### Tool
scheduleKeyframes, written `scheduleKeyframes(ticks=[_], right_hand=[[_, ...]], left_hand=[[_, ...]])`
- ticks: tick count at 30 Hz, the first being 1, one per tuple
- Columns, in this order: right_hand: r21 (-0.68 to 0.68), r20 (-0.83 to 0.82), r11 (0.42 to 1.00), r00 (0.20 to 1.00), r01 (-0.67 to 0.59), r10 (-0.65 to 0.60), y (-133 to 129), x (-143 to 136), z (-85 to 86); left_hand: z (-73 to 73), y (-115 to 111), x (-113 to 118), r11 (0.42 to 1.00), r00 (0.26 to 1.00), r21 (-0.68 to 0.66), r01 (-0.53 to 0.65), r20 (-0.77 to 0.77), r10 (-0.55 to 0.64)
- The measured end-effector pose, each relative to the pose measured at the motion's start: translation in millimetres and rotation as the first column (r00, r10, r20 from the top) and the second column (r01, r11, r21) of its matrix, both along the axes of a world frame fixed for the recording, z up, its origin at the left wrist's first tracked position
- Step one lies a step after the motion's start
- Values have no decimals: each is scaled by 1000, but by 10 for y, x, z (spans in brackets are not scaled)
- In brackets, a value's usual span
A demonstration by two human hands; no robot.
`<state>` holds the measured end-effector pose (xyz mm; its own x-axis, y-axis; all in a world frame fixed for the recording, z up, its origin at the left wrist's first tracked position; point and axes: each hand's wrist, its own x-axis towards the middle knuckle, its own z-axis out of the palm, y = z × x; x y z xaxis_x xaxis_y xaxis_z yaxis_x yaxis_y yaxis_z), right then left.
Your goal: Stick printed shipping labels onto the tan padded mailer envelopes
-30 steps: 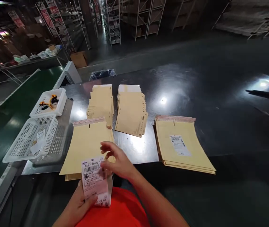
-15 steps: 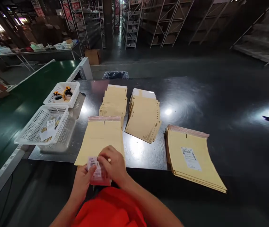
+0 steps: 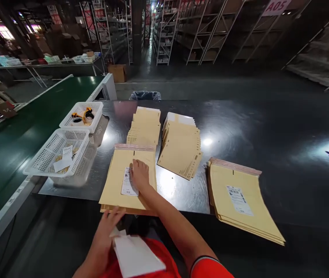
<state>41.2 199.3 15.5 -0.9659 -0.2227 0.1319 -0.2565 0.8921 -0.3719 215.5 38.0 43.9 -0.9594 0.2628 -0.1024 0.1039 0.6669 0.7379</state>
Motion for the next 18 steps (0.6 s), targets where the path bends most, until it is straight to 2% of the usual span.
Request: scheduleKeyframes(ticks=[1,2,3,4,5,7,8,9,10,11,12,13,14,15,18], right_hand=[[39,-28,991,991,-128,130,-11,70,-22],[72,-41,957,957,-283,286,-12,113,-43],[94,-35,902,904,-421,426,1,125,-59],[110,-15,860,864,-498,503,28,104,-69],[124,14,862,870,-491,493,69,60,-70],[162,65,948,961,-275,267,173,-25,-53],[179,72,970,985,-166,155,224,-24,-41],[185,70,974,991,-128,117,262,26,-33],[178,67,967,982,-185,176,284,128,-31],[160,64,937,950,-312,306,286,271,-36],[134,62,878,888,-460,456,270,436,-45],[104,64,830,837,-547,544,241,598,-53],[69,68,805,808,-589,585,206,735,-51],[30,74,809,808,-588,584,176,828,-31],[-159,110,804,799,-573,591,212,807,197]], left_hand=[[9,-39,-119,999,1000,-33,17,-22,-18],[8,-75,-222,997,999,-64,42,-21,-44],[-3,-106,-301,993,997,-93,77,-3,-77],[-22,-128,-353,984,993,-131,117,11,-116],[-47,-143,-380,972,987,-171,158,19,-157],[-107,-158,-384,951,978,-234,202,0,-208],[-135,-165,-374,945,977,-258,200,-24,-213],[-156,-175,-361,942,975,-271,199,-46,-219],[-164,-191,-347,941,972,-273,198,-65,-224],[-155,-212,-328,944,971,-269,192,-88,-222],[-123,-237,-301,951,971,-258,170,-118,-206],[-68,-260,-264,959,971,-244,147,-150,-187],[9,-277,-216,965,968,-224,135,-180,-177],[101,-282,-161,968,960,-201,149,-205,-191],[362,-194,-36,940,898,-122,319,-278,-341]])
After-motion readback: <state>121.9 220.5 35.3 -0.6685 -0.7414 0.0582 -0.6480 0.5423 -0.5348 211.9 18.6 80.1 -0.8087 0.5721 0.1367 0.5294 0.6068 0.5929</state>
